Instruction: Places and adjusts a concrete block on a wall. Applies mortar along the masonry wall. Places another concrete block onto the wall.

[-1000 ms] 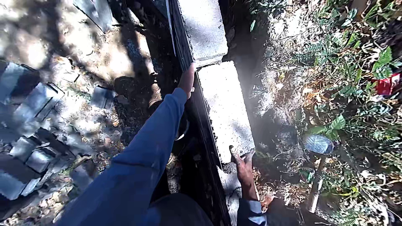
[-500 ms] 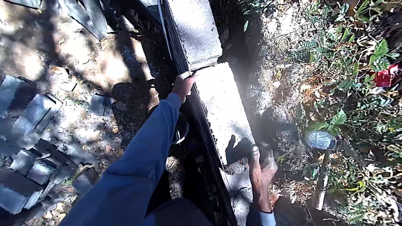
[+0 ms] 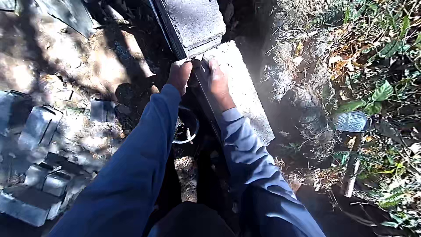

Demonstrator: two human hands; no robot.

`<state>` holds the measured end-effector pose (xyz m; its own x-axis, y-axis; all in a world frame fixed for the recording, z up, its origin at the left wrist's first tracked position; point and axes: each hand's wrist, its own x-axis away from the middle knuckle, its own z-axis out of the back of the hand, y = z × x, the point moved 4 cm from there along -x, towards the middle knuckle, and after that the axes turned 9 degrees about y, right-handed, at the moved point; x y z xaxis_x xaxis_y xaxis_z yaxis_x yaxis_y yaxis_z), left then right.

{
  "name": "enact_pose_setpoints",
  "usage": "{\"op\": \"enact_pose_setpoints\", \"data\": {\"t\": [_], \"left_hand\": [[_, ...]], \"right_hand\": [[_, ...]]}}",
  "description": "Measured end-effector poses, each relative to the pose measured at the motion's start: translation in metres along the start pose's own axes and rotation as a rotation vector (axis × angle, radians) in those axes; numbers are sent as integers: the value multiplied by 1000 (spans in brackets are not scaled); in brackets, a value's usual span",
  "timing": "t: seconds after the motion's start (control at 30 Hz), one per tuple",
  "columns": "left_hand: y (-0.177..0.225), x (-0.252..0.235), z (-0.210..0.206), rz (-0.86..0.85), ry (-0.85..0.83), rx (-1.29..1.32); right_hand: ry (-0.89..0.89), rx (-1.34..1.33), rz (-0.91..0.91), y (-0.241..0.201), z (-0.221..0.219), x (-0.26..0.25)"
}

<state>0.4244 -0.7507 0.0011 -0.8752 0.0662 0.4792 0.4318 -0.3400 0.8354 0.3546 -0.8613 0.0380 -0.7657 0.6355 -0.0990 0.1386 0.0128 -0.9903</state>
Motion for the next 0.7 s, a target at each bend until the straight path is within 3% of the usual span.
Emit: {"op": "enact_pose_setpoints", "data": {"t": [0.17, 0.2, 0.27, 0.37, 0.7], "left_hand": [[3, 1, -3, 39, -26, 28], [2, 3, -3, 38, -18, 23], [5, 4, -5, 17, -15, 23], [9, 2, -4, -29, -9, 34], [-5, 1, -6, 28, -29, 42]], "right_hand": [[78, -306, 78, -68, 104, 38], [139, -326, 86, -73, 127, 57], [204, -210, 24, -43, 159, 99], [185, -106, -4, -8, 167, 122], [176, -79, 34, -33, 150, 91]]}}
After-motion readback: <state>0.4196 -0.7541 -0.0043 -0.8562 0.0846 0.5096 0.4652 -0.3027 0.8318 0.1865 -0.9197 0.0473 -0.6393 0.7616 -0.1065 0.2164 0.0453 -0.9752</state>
